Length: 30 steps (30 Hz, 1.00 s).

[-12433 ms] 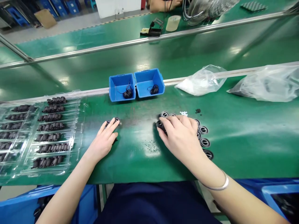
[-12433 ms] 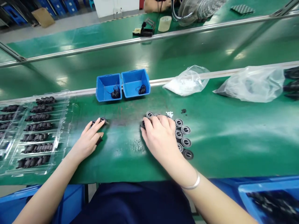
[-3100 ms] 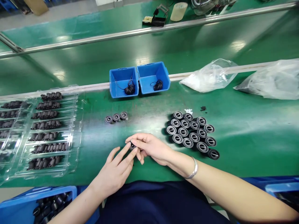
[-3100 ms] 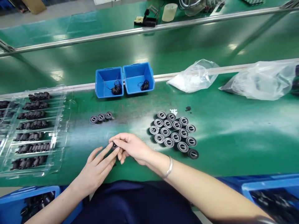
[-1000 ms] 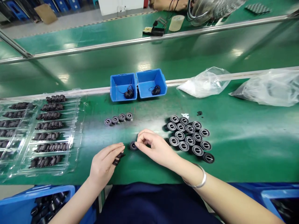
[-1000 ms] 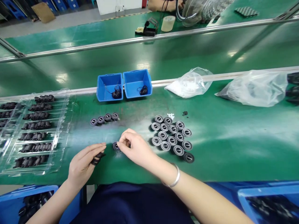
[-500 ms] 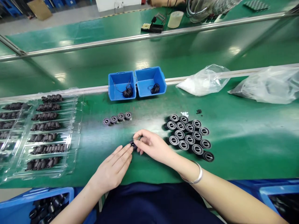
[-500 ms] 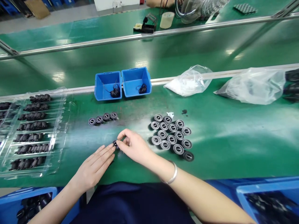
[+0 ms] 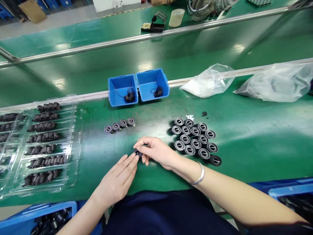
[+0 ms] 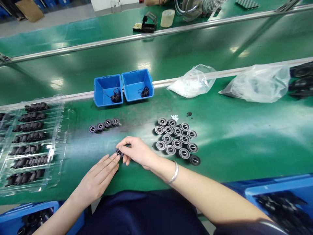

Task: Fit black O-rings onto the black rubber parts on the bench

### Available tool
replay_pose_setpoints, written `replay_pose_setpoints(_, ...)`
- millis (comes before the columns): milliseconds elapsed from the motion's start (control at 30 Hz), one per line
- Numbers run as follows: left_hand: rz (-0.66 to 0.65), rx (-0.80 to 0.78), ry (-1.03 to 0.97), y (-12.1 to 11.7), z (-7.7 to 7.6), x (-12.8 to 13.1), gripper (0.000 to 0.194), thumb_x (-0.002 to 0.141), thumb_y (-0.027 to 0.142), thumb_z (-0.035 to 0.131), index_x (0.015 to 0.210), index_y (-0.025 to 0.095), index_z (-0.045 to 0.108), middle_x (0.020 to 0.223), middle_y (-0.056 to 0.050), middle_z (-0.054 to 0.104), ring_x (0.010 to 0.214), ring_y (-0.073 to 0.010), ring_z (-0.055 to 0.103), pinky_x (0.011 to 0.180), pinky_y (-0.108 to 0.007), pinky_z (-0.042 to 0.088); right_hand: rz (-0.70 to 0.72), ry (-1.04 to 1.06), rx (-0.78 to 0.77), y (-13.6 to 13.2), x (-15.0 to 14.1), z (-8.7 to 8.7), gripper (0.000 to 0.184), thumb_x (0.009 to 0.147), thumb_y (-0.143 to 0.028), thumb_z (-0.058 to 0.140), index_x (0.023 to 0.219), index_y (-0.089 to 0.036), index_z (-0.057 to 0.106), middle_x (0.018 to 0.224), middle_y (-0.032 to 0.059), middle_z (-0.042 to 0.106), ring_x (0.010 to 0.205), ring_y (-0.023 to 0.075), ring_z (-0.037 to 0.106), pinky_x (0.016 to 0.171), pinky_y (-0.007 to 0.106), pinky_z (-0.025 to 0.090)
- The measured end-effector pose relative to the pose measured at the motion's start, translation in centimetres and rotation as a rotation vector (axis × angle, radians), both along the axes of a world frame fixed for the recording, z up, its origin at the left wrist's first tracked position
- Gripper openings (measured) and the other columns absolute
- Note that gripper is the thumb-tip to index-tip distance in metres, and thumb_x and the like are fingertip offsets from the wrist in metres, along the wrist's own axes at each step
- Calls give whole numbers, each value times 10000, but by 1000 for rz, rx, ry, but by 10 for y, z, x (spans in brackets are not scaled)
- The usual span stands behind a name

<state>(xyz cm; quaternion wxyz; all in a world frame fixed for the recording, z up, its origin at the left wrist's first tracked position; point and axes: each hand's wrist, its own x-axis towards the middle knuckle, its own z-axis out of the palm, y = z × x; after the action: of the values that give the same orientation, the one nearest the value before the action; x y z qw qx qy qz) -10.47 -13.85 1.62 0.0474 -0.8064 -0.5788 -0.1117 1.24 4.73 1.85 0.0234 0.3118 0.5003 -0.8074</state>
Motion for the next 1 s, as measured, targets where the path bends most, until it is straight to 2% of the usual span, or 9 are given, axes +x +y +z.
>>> replay_pose_setpoints(133, 22, -19, -28, 1, 0, 2, 353, 979, 59, 377, 1218, 33, 635, 1422, -201, 565, 1443, -341, 369, 1211, -569, 238, -228, 151, -36, -23, 17, -7, 217, 854, -312, 660, 1002, -158, 695, 913, 28, 643, 573, 61, 565, 590, 243, 512)
replay_pose_setpoints(300, 32, -15, -11, 0, -3, 5, 343, 989, 82, 386, 1209, 58, 649, 1442, -179, 553, 1450, -315, 365, 1197, -496, 252, -278, 199, -29, -36, 30, -8, 307, 894, -301, 627, 1175, -195, 688, 826, 0, 608, 707, 99, 568, 797, 298, 502)
replay_pose_setpoints(367, 49, -4, -14, 0, -3, 6, 325, 998, 98, 398, 1182, 73, 664, 1445, -161, 556, 1444, -293, 379, 1196, -467, 237, -218, 188, -73, -31, 30, -8, 333, 900, -323, 635, 1202, -187, 671, 785, -5, 609, 689, 100, 572, 746, 286, 505)
replay_pose_setpoints(500, 74, -12, -33, 1, -3, 9, 313, 1005, 111, 407, 1170, 93, 672, 1455, -121, 556, 1436, -289, 384, 1197, -485, 190, -99, 156, -180, -17, 20, -10, 375, 881, -425, 671, 1140, -154, 652, 679, -19, 599, 563, 97, 572, 509, 229, 484)
replay_pose_setpoints(600, 58, -23, -44, 3, -2, 8, 321, 1006, 116, 394, 1156, 84, 676, 1452, -143, 554, 1434, -320, 380, 1156, -489, 257, -64, 139, -171, -12, 12, -12, 344, 875, -431, 676, 1057, -141, 650, 586, -44, 570, 454, 81, 531, 407, 193, 440)
replay_pose_setpoints(667, 36, -31, -47, 3, -3, 6, 347, 1007, 109, 365, 1176, 73, 666, 1451, -164, 550, 1440, -310, 373, 1122, -453, 314, -71, 135, -186, -11, 10, -12, 332, 886, -423, 661, 1052, -136, 648, 631, -25, 612, 466, 84, 560, 431, 205, 476)
replay_pose_setpoints(767, 24, -34, -46, 3, -6, 2, 370, 1009, 102, 344, 1226, 74, 642, 1447, -163, 554, 1445, -295, 368, 1100, -435, 340, -60, 168, -236, -11, 13, -11, 351, 876, -383, 681, 1121, -134, 636, 786, 22, 687, 590, 105, 648, 574, 248, 551)
replay_pose_setpoints(900, 45, -40, -35, 2, -6, 3, 350, 1015, 124, 366, 1224, 89, 645, 1431, -140, 577, 1427, -286, 395, 1073, -421, 345, -60, 204, -217, -12, 17, -13, 390, 853, -343, 718, 1165, -127, 624, 702, -2, 670, 581, 96, 631, 610, 240, 521)
replay_pose_setpoints(1000, 76, -56, -1, 2, -6, 5, 333, 1012, 135, 393, 1222, 124, 650, 1475, -103, 539, 1431, -290, 384, 1075, -438, 325, -69, 201, -246, -11, 17, -15, 408, 860, -377, 712, 1171, -128, 625, 767, 14, 684, 625, 99, 642, 658, 260, 530)
